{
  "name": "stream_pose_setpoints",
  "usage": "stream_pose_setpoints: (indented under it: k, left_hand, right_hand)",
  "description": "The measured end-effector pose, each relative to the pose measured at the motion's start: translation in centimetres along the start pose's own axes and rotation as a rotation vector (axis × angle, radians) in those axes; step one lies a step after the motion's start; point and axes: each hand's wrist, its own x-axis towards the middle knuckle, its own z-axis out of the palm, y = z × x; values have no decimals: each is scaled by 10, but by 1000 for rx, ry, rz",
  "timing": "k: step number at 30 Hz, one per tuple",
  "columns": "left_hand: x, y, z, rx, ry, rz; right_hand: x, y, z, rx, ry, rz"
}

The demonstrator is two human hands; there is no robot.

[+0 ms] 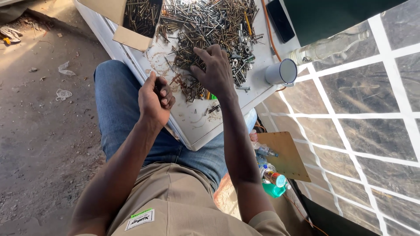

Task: Sorting through a large pile of mixed nails, staples, and screws to separate them into a cardboard box.

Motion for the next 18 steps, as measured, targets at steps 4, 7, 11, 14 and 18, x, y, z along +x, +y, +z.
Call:
stream_pose_setpoints:
  k: [4,7,11,14,18]
  left_hand:
    - [1,-3,-7,54,-84,96]
    - [-1,-3,-9,87,-93,98]
    - [0,-4,-8,112,-104,91]
    - [0,-3,-6,112,-100,87]
    - [-8,-7,-1,92,-71,44]
  right_hand:
    - [-8,-7,-10,122,60,38]
    - [-19,-10,-7,235,122,104]
    - [-35,-2,-7,288,214,130]
    - [-41,17,1,374,294,194]
    - [-56,20,-12,639,430,366]
